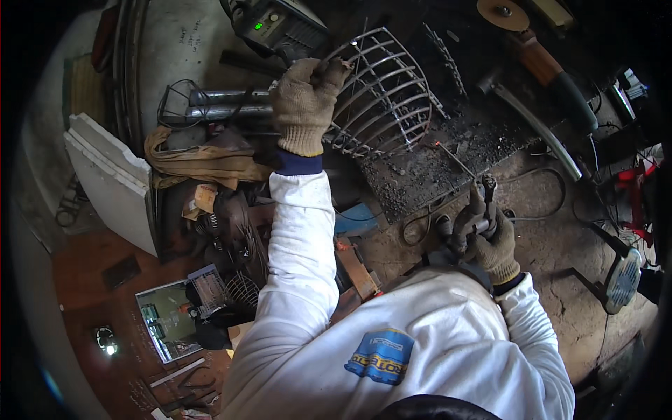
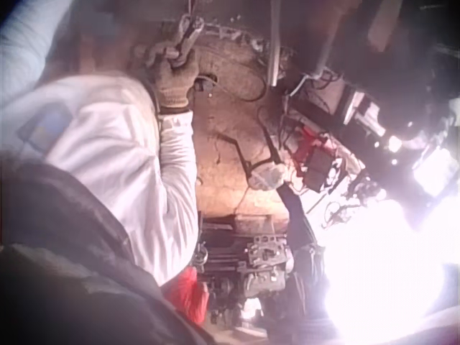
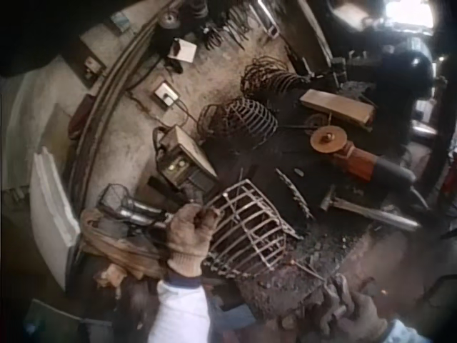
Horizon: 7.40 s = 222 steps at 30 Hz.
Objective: The person uses a hammer to shape a metal cage-like structure and then welds parts of the frame together using a welding torch.
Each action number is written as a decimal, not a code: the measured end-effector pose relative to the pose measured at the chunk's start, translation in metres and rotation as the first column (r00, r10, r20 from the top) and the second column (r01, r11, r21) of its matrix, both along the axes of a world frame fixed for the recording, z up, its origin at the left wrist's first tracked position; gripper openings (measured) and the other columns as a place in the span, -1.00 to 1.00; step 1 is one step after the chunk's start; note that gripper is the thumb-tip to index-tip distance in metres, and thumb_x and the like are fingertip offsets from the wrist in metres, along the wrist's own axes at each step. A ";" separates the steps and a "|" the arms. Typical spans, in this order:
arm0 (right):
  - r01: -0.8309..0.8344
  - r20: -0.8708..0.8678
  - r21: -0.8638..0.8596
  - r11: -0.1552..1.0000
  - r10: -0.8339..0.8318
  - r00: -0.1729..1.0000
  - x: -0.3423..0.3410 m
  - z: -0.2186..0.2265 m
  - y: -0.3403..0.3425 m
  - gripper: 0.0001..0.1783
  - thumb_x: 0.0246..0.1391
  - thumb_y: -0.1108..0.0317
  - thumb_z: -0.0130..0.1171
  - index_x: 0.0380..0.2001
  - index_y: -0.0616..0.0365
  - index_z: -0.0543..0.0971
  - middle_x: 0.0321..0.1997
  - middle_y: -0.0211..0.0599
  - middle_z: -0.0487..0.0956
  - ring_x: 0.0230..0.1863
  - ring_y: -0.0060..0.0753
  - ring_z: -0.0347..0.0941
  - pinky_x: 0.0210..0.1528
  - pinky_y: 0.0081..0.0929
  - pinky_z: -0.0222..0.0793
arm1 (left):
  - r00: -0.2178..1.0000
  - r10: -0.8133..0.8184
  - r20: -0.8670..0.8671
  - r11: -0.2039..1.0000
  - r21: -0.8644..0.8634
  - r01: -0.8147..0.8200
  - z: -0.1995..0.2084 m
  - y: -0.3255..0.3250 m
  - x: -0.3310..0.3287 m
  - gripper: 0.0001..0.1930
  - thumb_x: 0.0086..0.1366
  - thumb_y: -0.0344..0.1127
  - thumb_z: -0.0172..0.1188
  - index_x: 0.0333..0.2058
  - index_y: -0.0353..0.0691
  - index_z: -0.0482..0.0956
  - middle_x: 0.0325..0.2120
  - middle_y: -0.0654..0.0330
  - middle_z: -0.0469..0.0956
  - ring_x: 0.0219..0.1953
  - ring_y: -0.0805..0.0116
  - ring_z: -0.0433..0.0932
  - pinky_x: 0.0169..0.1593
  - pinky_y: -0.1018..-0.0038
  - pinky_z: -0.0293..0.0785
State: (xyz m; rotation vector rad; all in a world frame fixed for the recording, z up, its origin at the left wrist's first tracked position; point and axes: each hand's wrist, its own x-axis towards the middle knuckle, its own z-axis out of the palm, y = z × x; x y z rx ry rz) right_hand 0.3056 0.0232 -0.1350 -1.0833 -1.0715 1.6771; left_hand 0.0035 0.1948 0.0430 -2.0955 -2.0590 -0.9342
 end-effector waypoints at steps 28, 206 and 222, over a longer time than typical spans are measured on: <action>-0.108 0.254 0.066 0.992 0.088 0.963 -0.009 -0.003 0.012 -0.47 -0.16 0.26 0.35 -0.08 0.30 0.53 -0.30 -0.05 0.65 -0.26 -0.21 0.64 -0.20 -0.37 0.51 | 0.984 -0.040 -0.171 0.997 0.059 0.051 -0.019 0.016 -0.033 -0.70 0.31 -0.16 0.25 -0.20 -0.32 0.65 -0.29 0.17 0.67 -0.27 0.34 0.61 -0.13 0.50 0.49; -0.199 0.600 0.361 0.911 -0.063 0.798 -0.036 -0.026 -0.007 -0.72 0.02 0.19 0.17 -0.18 -0.02 0.55 -0.28 -0.25 0.59 -0.21 -0.20 0.57 -0.17 -0.31 0.50 | 0.837 0.399 0.374 0.888 -0.386 -0.251 -0.032 -0.053 -0.059 -0.39 0.31 0.13 0.14 -0.04 -0.44 0.57 -0.18 0.05 0.62 -0.20 0.29 0.54 -0.05 0.39 0.43; -0.029 0.356 0.393 0.919 -0.123 0.926 -0.020 0.010 -0.006 -0.35 -0.20 0.35 0.33 0.09 0.04 0.48 -0.26 -0.19 0.67 -0.25 -0.14 0.64 -0.21 -0.32 0.54 | 0.871 0.400 0.285 0.885 -0.366 -0.287 -0.045 -0.038 -0.089 -0.30 0.23 0.28 0.16 -0.18 -0.43 0.62 -0.29 0.00 0.65 -0.27 0.21 0.56 -0.08 0.32 0.43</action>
